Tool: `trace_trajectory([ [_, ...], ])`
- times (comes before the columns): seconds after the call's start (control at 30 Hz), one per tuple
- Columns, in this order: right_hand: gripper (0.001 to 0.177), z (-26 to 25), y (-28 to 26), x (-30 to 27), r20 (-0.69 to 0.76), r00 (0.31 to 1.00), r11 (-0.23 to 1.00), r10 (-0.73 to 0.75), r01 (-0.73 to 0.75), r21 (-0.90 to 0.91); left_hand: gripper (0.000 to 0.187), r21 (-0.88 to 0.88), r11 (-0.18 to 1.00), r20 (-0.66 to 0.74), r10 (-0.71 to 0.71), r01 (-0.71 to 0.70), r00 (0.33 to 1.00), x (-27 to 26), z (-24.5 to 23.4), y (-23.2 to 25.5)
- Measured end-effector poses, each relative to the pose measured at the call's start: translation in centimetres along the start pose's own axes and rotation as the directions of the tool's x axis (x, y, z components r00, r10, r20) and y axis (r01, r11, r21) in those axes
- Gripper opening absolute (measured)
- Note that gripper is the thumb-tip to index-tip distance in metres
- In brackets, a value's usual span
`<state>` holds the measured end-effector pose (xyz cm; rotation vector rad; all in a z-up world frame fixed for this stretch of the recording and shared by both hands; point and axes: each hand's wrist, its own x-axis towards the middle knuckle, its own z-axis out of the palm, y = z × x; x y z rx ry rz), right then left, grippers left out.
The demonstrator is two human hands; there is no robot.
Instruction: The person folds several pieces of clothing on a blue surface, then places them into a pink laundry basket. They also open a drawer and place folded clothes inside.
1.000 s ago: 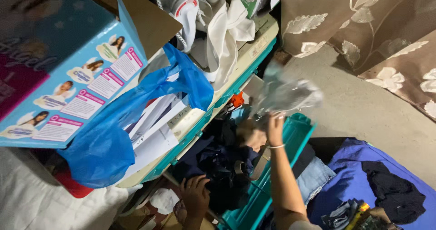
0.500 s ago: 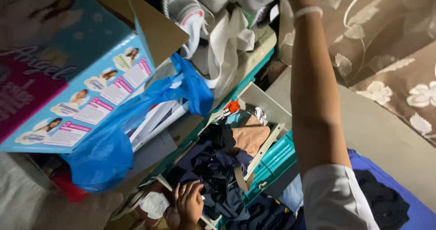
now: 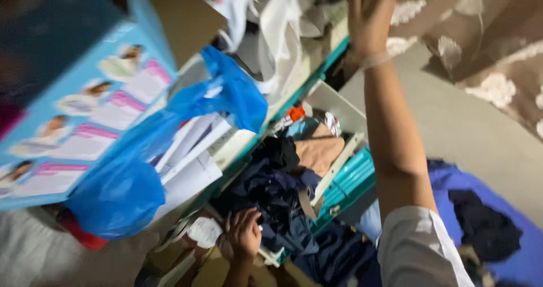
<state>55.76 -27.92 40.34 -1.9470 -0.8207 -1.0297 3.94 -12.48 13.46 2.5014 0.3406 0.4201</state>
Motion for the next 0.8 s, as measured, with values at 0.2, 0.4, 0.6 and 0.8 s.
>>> trace_trajectory([
  [0.2,0.031,-10.5,-4.5,-21.9,0.126,0.918,0.926,0.376,-0.378,-0.009,0.029,-0.05,0.999,0.079,0.017,-0.013,0.997,-1.0,-0.7,-0.1],
  [0.4,0.021,-12.2,-10.0,-41.7,0.165,0.651,0.672,0.741,-0.717,-0.187,0.019,-0.038,0.999,-0.012,0.01,-0.01,1.0,-0.2,-0.9,1.3],
  [0.6,0.111,-8.8,-24.2,-43.3,0.621,0.565,0.821,0.543,-0.512,-0.252,0.025,-0.029,1.0,-0.027,0.004,-0.005,1.0,-0.8,-1.9,2.0],
  [0.8,0.117,-6.4,-28.7,-41.8,0.753,0.376,0.837,0.54,-0.145,-0.528,0.044,-0.05,0.998,-0.097,0.028,-0.033,0.995,-1.5,-2.0,1.3],
])
